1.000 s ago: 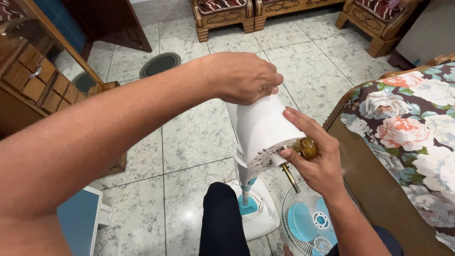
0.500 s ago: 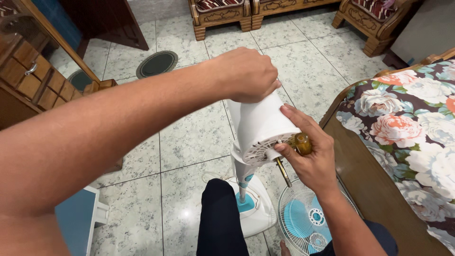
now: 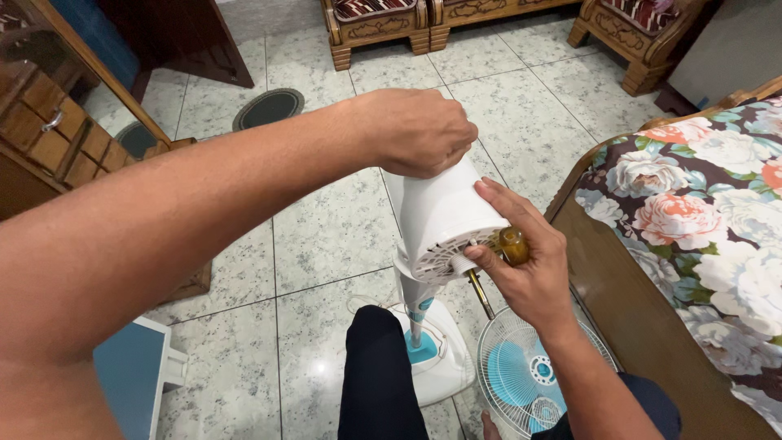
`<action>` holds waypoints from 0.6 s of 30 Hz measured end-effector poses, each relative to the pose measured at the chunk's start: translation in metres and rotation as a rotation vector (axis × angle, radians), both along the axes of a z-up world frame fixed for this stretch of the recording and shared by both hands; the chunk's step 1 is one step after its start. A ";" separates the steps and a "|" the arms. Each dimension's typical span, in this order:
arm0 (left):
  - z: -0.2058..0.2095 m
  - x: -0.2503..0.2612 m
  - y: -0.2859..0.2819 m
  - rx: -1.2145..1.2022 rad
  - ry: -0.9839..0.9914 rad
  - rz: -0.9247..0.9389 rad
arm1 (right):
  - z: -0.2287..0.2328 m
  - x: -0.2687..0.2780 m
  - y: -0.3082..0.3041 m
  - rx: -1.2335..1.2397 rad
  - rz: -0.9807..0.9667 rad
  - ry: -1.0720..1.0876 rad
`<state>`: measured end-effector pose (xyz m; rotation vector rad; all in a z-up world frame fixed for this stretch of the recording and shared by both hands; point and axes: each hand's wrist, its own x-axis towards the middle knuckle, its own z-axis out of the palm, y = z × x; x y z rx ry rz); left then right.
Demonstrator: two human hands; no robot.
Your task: The person uses a screwdriver to loosen and remove screws from the back of a white pedestal fan's motor housing. They remove the rear casing and set it aside, then continue to unscrew components from the fan's neck.
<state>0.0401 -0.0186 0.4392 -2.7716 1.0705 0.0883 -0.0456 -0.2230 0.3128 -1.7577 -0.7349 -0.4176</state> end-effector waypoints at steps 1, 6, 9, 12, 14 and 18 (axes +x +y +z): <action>0.000 -0.002 -0.001 -0.025 0.010 0.018 | 0.000 0.001 0.001 -0.002 -0.001 -0.003; 0.002 -0.008 -0.006 -0.093 0.047 0.101 | 0.000 0.002 0.000 0.008 0.013 -0.010; 0.001 -0.010 -0.005 -0.077 0.000 0.081 | 0.000 0.002 0.000 0.002 0.012 -0.021; -0.003 -0.010 -0.008 -0.098 0.026 0.164 | 0.001 0.001 0.001 0.002 0.013 -0.033; -0.006 -0.009 -0.013 -0.152 0.007 0.218 | 0.001 0.001 0.001 -0.001 0.006 -0.033; -0.004 -0.004 -0.019 -0.037 -0.024 0.228 | 0.001 -0.001 0.000 0.001 -0.011 -0.037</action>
